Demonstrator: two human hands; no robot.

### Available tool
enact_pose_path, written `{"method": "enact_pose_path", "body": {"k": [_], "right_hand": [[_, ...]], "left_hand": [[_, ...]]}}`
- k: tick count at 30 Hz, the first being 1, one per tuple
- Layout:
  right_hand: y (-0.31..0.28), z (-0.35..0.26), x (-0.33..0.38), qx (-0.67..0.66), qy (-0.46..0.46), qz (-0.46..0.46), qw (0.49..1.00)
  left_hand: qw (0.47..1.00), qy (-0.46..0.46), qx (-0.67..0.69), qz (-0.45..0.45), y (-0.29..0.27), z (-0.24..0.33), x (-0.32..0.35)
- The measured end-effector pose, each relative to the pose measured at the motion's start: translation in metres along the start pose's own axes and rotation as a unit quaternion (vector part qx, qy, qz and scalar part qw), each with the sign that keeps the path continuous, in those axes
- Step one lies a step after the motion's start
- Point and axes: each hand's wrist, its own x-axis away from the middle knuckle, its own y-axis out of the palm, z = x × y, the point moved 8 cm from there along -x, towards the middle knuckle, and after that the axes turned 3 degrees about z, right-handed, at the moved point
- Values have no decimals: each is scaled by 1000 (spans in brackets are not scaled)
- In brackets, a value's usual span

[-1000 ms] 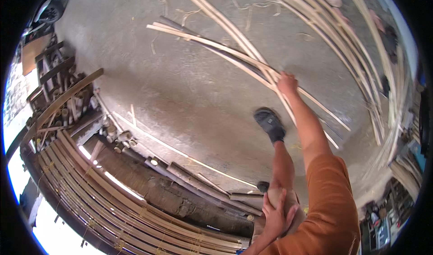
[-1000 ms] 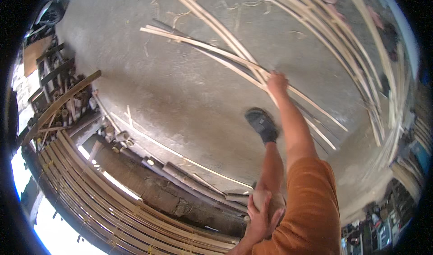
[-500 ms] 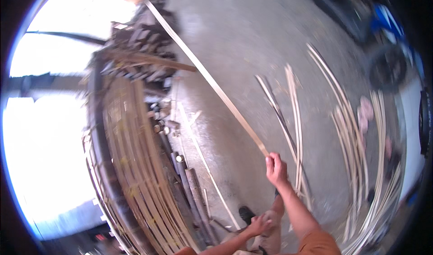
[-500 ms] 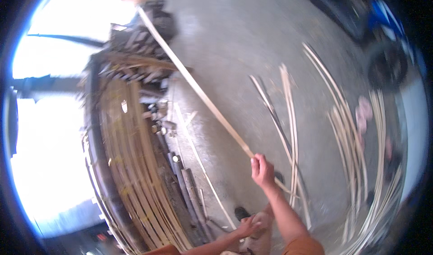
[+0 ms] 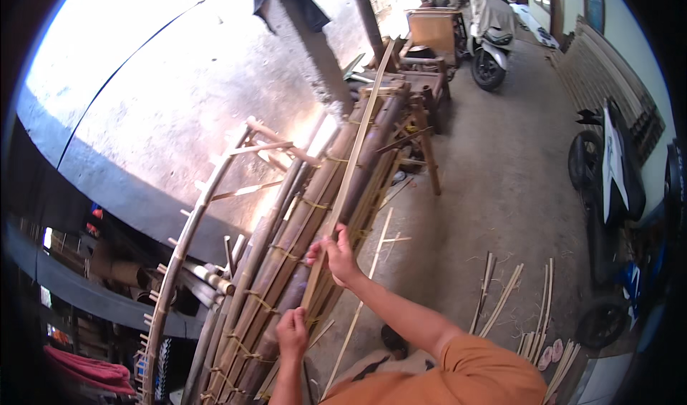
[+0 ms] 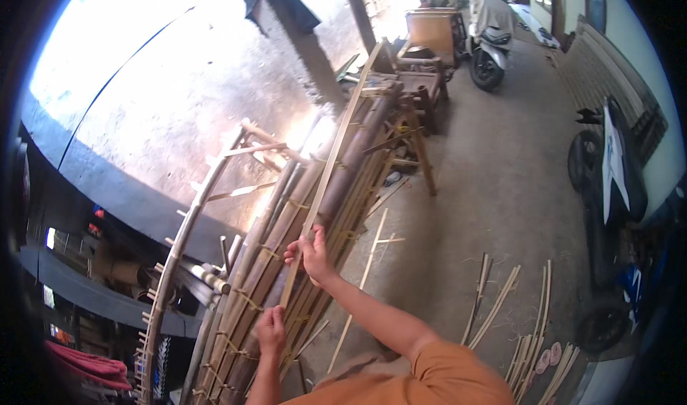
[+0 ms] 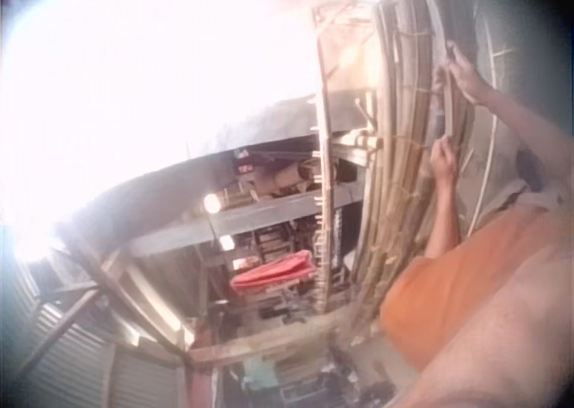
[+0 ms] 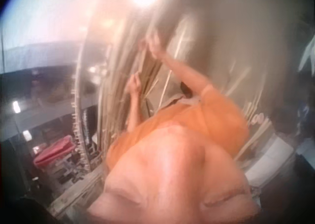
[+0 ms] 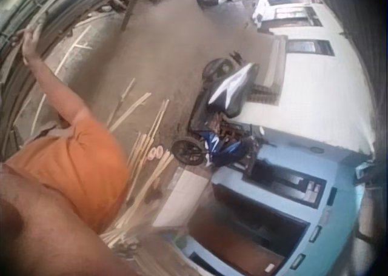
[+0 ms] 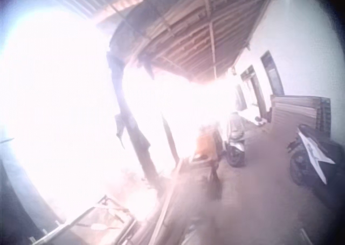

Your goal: The person walks through a cluttered workshop and yard, picks up a long bamboo pole, and returns to the workshop. They then repeatedly tie yellow string around a bundle of bamboo poles to secure them.

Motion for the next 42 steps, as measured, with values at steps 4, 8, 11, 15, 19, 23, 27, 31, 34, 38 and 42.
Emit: {"method": "enact_pose_path", "body": {"k": [4, 8, 11, 15, 19, 23, 27, 31, 34, 38, 42], "right_hand": [[24, 123, -6, 181, 244, -19, 953], [27, 135, 28, 294, 393, -179, 853], [-31, 104, 24, 328, 433, -177, 821], [-153, 32, 0, 291, 421, 8, 859], [-252, -59, -30, 260, 385, 129, 876], [-275, -140, -96, 281, 360, 124, 881], [-236, -202, -185, 333, 318, 37, 887], [-188, -229, -271, 359, 244, -41, 900], [-163, -232, -318, 319, 189, -31, 928], [-145, -219, -365, 283, 193, 12, 939], [-133, -213, -372, 247, 112, 21, 962]], "left_hand": [[993, -63, -96, -7, -110, -64, -34], [951, -160, -248, -92, -163, -159, -60], [911, -229, -315, -136, -155, -174, -71], [911, -207, -341, -104, -100, -98, -143], [986, -64, -113, -102, 32, 37, -252], [999, -1, -29, -33, 178, 105, -355], [989, 8, -134, -59, 266, 136, -424], [986, -21, -138, -95, 294, 133, -433], [989, -31, -58, -131, 290, 159, -426], [973, -78, 124, -179, 290, 168, -408], [952, -114, 217, -185, 298, 148, -411]]}}
